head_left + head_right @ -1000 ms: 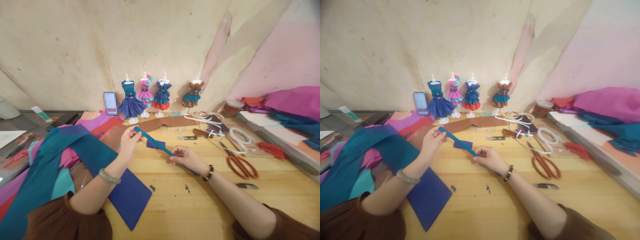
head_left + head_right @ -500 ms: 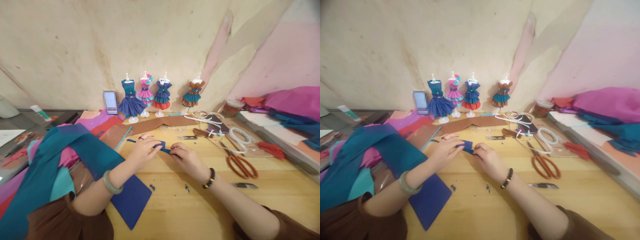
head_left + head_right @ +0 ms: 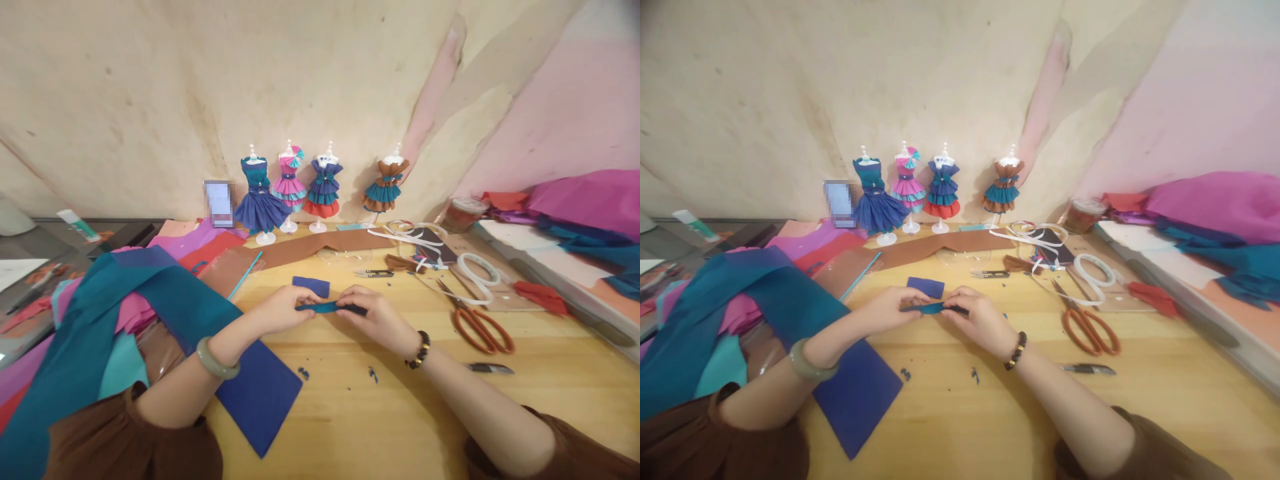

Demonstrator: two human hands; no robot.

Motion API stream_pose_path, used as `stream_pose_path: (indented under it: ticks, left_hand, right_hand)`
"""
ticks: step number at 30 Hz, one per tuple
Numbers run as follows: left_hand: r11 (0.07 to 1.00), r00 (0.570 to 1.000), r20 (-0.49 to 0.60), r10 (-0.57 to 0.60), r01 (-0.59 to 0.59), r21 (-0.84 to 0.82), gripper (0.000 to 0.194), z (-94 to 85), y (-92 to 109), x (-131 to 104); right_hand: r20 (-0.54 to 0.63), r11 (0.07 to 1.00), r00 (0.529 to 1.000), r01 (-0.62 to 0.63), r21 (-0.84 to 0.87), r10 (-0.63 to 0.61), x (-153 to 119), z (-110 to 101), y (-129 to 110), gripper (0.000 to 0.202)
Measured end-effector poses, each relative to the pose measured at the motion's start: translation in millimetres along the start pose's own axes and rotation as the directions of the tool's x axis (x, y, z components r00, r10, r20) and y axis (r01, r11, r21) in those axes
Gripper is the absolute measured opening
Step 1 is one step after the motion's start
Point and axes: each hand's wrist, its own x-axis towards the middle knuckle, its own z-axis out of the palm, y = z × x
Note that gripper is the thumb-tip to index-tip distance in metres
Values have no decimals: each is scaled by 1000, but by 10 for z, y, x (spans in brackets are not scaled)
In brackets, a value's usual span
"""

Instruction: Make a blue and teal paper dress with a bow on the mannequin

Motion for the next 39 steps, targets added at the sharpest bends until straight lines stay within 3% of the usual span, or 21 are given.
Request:
stream_pose_path:
  ticks: [3,7,10,14,17,26,33,39]
  left_hand:
    - [993,989,111,-92,100,-62,25,-49,34,-10]
    - [986,967,191,-168,168,20,25,-143,140,-27]
    - [983,969,170,-179,171,59,25,-194,181,-26]
    - [971,968,164,-192,211,-110,24,-175,103,-12]
    - [971,981,120,-153,172,-169,29,-99,11,0]
    - [988,978,167,-125,138,-73,30,-4,32,0]
    - [990,984,144,-102,115,-85,32,-32,-2,-7]
    - [989,981,173,-91,110,-100,31,-26,14,11]
  right_hand:
    - [-3,1000,1000,5,26,-5,6,15,47,8]
    - [4,998,999,-39,48,39,10,13,29,12]
    - [14,996,997,-70,49,70,12,4,9,13]
    - [23,995,996,-88,47,87,16,4,7,12]
    - [25,993,994,-107,46,106,21,13,11,10]
    - [59,977,987,-156,142,149,24,-11,-55,12]
    - [97,899,938,-346,270,332,13,19,36,24]
    - [141,909,948,-316,273,287,-1,39,-64,31]
